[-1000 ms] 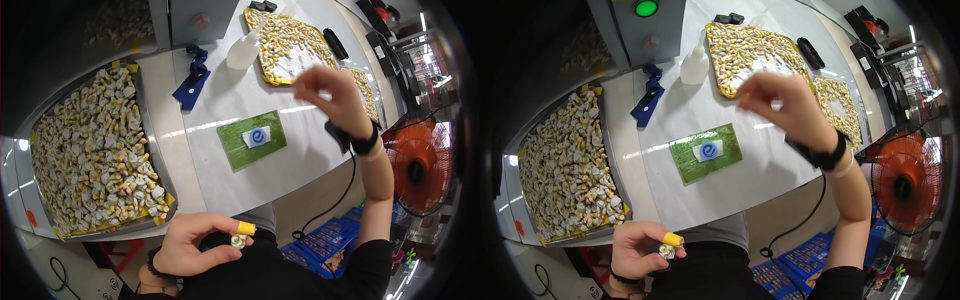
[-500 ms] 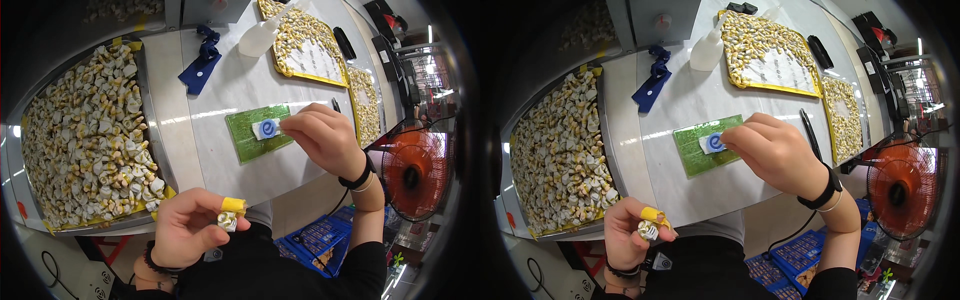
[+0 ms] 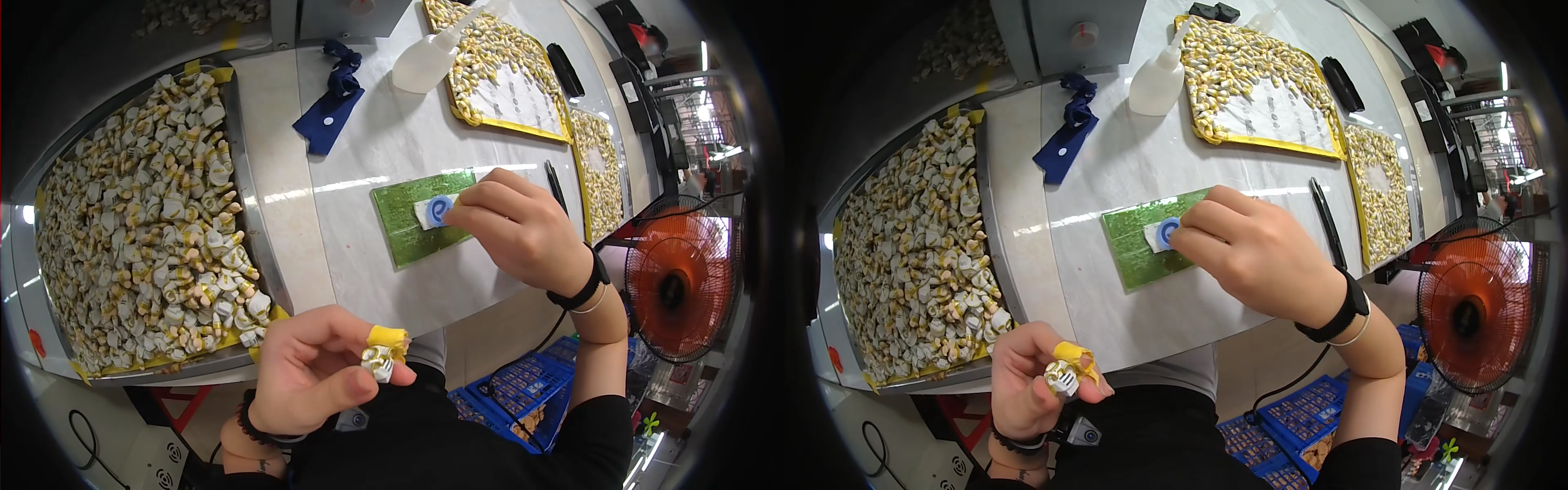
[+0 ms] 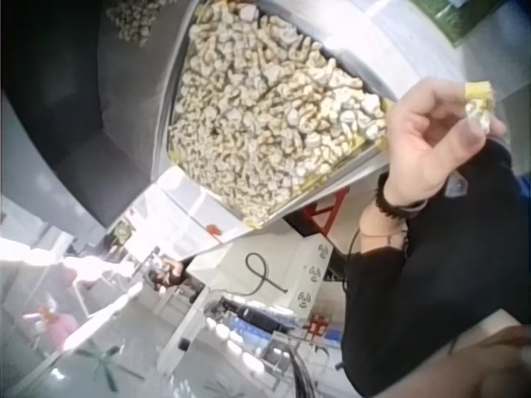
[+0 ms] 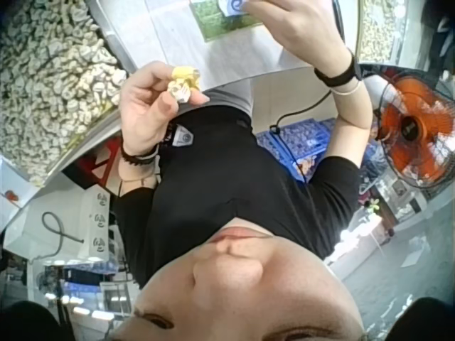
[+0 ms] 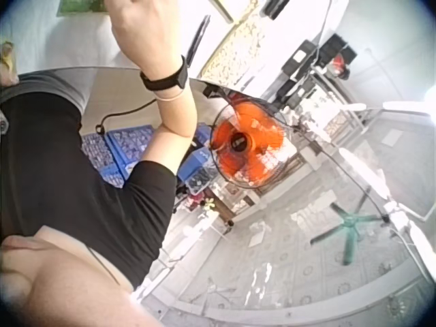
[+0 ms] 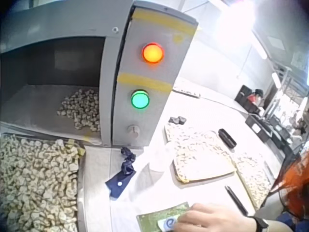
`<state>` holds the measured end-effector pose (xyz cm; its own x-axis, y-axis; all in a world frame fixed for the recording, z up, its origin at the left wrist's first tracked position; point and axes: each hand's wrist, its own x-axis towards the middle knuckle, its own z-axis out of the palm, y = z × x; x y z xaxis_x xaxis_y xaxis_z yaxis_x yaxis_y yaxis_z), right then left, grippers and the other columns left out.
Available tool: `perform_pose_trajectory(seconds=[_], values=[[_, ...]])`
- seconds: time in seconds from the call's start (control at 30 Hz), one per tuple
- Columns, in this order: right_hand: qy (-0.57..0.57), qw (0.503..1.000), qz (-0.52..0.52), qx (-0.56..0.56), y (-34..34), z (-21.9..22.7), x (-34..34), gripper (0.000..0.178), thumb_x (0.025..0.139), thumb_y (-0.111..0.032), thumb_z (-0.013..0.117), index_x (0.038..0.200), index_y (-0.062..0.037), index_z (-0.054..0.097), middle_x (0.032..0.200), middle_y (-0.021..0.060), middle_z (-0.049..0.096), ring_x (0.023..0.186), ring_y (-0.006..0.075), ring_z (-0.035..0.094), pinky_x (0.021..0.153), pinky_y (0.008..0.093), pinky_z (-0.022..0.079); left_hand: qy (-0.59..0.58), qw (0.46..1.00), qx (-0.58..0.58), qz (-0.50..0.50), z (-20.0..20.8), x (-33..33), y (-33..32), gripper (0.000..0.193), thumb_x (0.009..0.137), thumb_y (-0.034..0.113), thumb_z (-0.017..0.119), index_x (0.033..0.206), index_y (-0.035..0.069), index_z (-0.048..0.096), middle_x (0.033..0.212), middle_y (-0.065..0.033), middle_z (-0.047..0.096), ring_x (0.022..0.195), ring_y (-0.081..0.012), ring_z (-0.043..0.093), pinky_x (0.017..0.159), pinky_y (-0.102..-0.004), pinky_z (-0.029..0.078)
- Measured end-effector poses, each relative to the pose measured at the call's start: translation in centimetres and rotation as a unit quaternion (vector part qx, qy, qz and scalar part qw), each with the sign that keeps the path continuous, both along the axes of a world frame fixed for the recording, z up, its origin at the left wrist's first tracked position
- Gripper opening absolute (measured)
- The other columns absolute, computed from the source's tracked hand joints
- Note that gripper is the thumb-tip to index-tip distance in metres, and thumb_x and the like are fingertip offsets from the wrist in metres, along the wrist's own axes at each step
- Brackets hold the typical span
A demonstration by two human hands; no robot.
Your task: The person repeatedly picks up small, white, spiral-shaped objects from a tray and applies a yellow substance to them using a yellow tool. The person then places the treated objects onto a tray lined with paper. The process is repeated continuously throughout the video.
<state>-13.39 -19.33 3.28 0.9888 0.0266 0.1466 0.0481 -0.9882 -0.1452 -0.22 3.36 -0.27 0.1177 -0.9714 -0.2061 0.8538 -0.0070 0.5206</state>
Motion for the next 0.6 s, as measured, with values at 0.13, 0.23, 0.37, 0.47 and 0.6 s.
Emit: perform_pose_trajectory(seconds=[0.13,0.23,0.37,0.47,0.6], values=[[-0.016,0.999,-0.016,0.031,0.1,-0.1,0.1,0.018,0.065,-0.001,0.061,0.083,-0.0032,0.060,0.077,0.0050,0.055,0.075,0.0207,0.056,0.061,0.0299,0.048,0.014,1.000,0.013,-0.015,-0.1,-0.2,-0.4,0.041,0.079,0.025,0.070,0.099,-0.007,0.055,0.086,-0.0140,0.064,0.079,-0.0207,0.064,0.075,-0.0329,0.051],[-0.080,0.987,-0.061,0.123,0.7,1.0,0.5,0.015,0.064,0.004,0.067,0.078,-0.0027,0.065,0.074,0.0060,0.059,0.064,0.0200,0.056,0.056,0.0294,0.047,0.008,0.999,0.050,-0.015,0.3,-0.6,-1.2,0.047,0.078,0.036,0.070,0.092,-0.005,0.053,0.069,-0.0119,0.063,0.064,-0.0225,0.062,0.062,-0.0358,0.052],[-0.132,0.960,-0.040,0.245,2.8,3.7,0.9,0.016,0.063,0.001,0.070,0.078,-0.0041,0.067,0.073,0.0057,0.061,0.061,0.0187,0.056,0.054,0.0278,0.045,0.071,0.995,0.048,-0.054,0.2,-0.7,-1.6,0.047,0.081,0.038,0.065,0.093,-0.005,0.053,0.066,-0.0102,0.060,0.063,-0.0221,0.060,0.059,-0.0349,0.050],[-0.171,0.951,-0.001,0.257,3.9,3.9,1.1,0.011,0.067,0.000,0.068,0.075,-0.0061,0.068,0.074,0.0043,0.062,0.060,0.0155,0.055,0.052,0.0246,0.045,0.149,0.985,-0.003,-0.083,-0.4,-0.6,-1.7,0.035,0.087,0.029,0.059,0.096,-0.004,0.053,0.075,-0.0111,0.062,0.070,-0.0192,0.061,0.068,-0.0322,0.050],[-0.187,0.952,0.036,0.240,4.1,3.6,1.6,0.009,0.069,-0.001,0.066,0.075,-0.0068,0.069,0.076,0.0039,0.062,0.059,0.0143,0.055,0.051,0.0224,0.045,0.203,0.973,-0.034,-0.101,-0.6,-0.7,-1.7,0.029,0.090,0.025,0.056,0.096,-0.004,0.054,0.080,-0.0115,0.063,0.074,-0.0171,0.062,0.072,-0.0305,0.050]])
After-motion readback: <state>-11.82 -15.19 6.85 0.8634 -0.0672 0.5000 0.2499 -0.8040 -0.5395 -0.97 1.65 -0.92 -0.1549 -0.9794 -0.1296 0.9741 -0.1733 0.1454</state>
